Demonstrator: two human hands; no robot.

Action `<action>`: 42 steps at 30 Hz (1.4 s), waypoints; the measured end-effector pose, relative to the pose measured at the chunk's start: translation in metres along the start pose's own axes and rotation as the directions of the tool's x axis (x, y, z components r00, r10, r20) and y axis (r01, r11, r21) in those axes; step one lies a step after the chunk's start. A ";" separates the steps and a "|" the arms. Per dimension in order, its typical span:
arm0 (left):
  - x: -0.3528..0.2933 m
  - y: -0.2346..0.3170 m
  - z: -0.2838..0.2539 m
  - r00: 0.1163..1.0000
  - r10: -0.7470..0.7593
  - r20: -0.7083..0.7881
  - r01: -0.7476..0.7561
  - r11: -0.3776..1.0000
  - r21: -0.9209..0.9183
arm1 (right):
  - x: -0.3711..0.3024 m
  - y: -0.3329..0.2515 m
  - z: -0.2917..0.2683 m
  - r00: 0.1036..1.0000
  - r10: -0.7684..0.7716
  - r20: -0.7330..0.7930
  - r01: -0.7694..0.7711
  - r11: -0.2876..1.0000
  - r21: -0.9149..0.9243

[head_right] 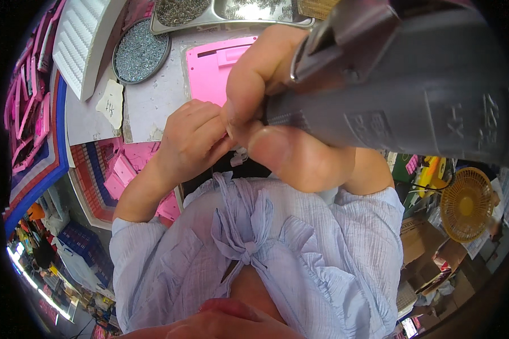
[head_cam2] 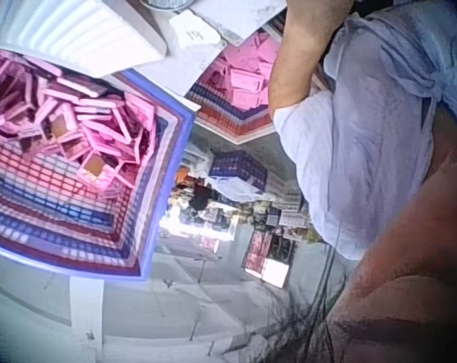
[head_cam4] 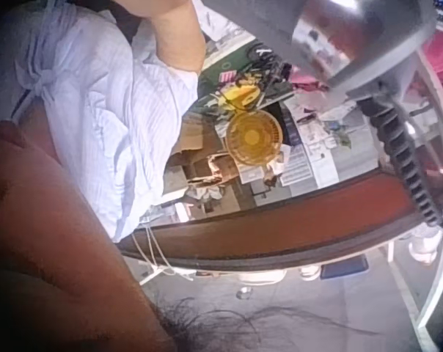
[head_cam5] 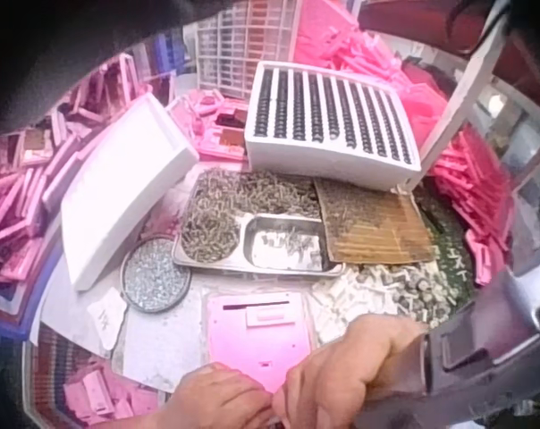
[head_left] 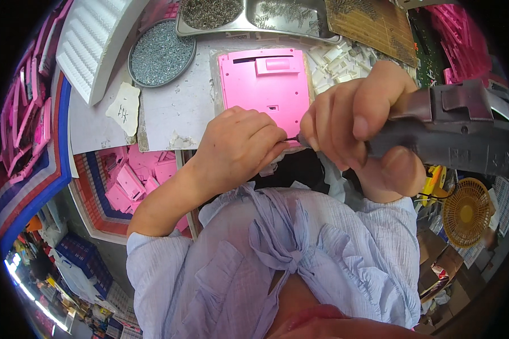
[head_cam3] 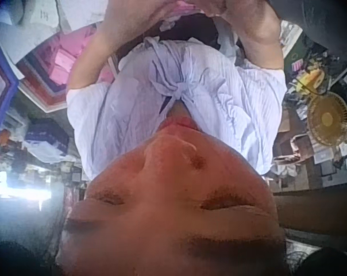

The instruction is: Assembling and soldering components inside a pink plastic toy casing.

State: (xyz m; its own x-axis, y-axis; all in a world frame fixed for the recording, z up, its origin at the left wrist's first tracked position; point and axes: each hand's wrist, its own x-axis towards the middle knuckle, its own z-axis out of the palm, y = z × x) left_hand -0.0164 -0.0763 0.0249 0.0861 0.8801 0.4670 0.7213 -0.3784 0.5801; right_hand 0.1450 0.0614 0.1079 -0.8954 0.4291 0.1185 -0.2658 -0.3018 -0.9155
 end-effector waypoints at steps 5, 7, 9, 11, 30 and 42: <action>0.000 0.002 -0.003 0.999 -0.034 0.040 0.038 0.996 -0.086 | 0.000 0.002 0.000 0.998 -0.054 -0.031 0.055 0.998 0.026; -0.001 0.002 -0.001 0.998 -0.060 0.024 0.062 0.991 -0.121 | 0.000 0.004 0.002 0.995 -0.097 -0.022 0.098 0.993 0.061; -0.002 0.002 0.001 0.997 -0.081 0.001 0.080 0.986 -0.144 | 0.000 0.006 -0.005 0.985 -0.168 0.046 0.164 0.984 0.063; -0.002 0.002 0.002 0.995 -0.100 -0.025 0.095 0.983 -0.155 | 0.000 0.006 -0.010 0.972 -0.211 0.100 0.204 0.976 0.070; -0.006 0.007 0.015 0.967 -0.217 -0.134 0.178 0.950 -0.256 | 0.000 0.002 -0.010 0.951 -0.285 0.123 0.279 0.958 0.061; -0.001 0.007 0.022 0.962 -0.212 -0.174 0.173 0.961 -0.217 | -0.002 -0.002 -0.007 0.957 -0.272 0.102 0.272 0.962 0.017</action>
State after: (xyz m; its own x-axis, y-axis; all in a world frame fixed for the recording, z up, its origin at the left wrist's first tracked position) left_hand 0.0035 -0.0736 0.0138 -0.1896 0.8768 0.4418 0.5587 -0.2737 0.7829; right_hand 0.1494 0.0674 0.1072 -0.8206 0.4064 0.4019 -0.5055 -0.1880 -0.8421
